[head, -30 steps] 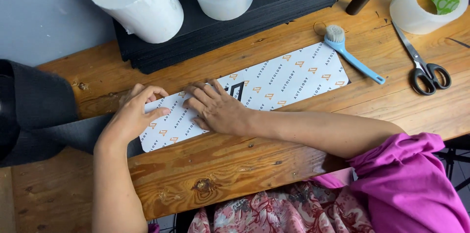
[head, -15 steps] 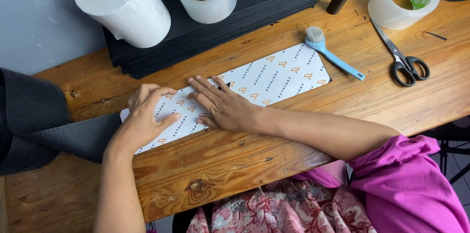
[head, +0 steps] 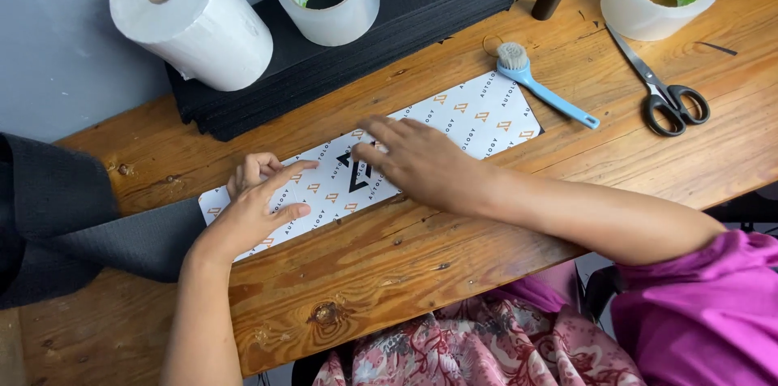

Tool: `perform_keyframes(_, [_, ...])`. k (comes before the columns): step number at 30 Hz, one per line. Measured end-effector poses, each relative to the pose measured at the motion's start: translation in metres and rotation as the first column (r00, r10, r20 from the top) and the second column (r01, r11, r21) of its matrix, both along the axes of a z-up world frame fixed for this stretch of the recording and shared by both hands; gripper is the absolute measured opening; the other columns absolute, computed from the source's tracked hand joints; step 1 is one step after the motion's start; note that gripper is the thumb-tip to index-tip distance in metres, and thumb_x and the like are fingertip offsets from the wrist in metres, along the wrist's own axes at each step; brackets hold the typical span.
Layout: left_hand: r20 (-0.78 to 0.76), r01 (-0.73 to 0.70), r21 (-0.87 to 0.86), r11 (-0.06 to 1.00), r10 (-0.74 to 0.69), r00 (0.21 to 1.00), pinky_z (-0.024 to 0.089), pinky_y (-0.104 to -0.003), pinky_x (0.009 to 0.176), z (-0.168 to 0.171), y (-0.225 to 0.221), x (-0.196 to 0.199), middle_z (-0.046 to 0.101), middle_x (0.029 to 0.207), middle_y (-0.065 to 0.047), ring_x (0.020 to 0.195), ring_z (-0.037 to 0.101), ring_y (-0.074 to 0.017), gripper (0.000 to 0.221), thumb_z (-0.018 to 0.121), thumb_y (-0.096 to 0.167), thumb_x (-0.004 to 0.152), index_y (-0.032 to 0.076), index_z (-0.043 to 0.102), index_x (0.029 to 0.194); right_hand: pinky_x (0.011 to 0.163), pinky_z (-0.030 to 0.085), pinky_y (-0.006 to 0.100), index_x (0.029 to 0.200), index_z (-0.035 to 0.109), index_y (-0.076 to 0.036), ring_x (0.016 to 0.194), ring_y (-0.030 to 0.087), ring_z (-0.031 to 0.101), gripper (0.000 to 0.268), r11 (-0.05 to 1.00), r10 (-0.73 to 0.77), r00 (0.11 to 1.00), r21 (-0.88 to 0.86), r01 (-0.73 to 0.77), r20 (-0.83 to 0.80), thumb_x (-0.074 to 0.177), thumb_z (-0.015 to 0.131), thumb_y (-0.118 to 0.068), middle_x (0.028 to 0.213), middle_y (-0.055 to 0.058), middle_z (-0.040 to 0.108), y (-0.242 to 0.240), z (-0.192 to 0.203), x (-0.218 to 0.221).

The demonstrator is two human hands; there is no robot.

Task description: Applying a branded adhesive strip to a black fabric strap and smoothing it down by hand.

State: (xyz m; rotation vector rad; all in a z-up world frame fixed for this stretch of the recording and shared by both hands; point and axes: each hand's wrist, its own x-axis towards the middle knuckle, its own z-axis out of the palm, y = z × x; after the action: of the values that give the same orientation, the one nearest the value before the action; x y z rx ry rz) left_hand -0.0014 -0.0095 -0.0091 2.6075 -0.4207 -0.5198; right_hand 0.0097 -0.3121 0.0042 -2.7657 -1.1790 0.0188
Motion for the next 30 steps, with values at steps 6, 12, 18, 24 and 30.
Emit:
perform_keyframes(6, [-0.009,-0.006,-0.009,1.000,0.006,1.000,0.026,-0.047,0.108,-0.008,0.004,0.004,0.039,0.122,-0.002,0.117,0.044,-0.0267,0.066,0.074,0.051,0.085,0.042,0.054,0.146,0.071,0.059,0.031,0.117,0.068,-0.019,0.102,0.021,0.067,0.016,0.845,-0.434,0.839,-0.173,0.506,0.328,0.105,0.060,-0.026,0.112,0.003,0.060,-0.138,0.023,0.007])
perform_keyframes(12, [-0.005,0.063,0.039,0.997,-0.063,0.998,0.026,-0.047,0.111,-0.009,0.008,0.005,0.035,0.124,-0.003,0.123,0.041,-0.0173,0.066,0.079,0.040,0.083,0.044,0.056,0.145,0.062,0.061,0.050,0.122,0.057,-0.016,0.113,0.031,0.062,0.030,0.706,-0.645,0.752,-0.272,0.654,0.135,0.107,0.048,-0.041,0.115,0.011,0.059,-0.207,-0.035,0.002])
perform_keyframes(18, [0.028,0.072,0.035,0.997,-0.073,0.997,0.025,-0.048,0.113,-0.014,0.010,0.006,0.036,0.124,-0.004,0.122,0.043,-0.0183,0.066,0.077,0.043,0.083,0.044,0.056,0.145,0.048,0.052,0.041,0.114,0.061,-0.018,0.089,0.023,0.067,0.016,0.712,-0.642,0.723,-0.151,0.685,0.255,0.114,0.048,-0.026,0.097,0.004,0.059,-0.225,-0.060,0.001])
perform_keyframes(24, [0.030,0.073,0.033,0.997,-0.074,0.997,0.027,-0.045,0.112,-0.014,0.010,0.006,0.036,0.122,-0.004,0.121,0.042,-0.0185,0.065,0.077,0.043,0.083,0.044,0.056,0.145,0.056,0.057,0.057,0.134,0.058,-0.012,0.110,0.037,0.064,0.034,0.679,-0.732,0.677,-0.004,0.735,0.073,0.112,0.050,-0.037,0.119,0.016,0.062,-0.207,-0.024,-0.005])
perform_keyframes(30, [0.054,0.082,0.042,0.996,-0.085,0.995,0.028,-0.045,0.111,-0.018,0.012,0.007,0.036,0.122,-0.004,0.120,0.043,-0.0190,0.067,0.079,0.040,0.082,0.043,0.056,0.145,0.049,0.056,0.040,0.134,0.056,-0.023,0.083,0.024,0.070,0.037,0.773,-0.571,0.751,-0.089,0.628,0.333,0.104,0.065,-0.043,0.096,0.005,0.059,-0.203,-0.048,-0.002])
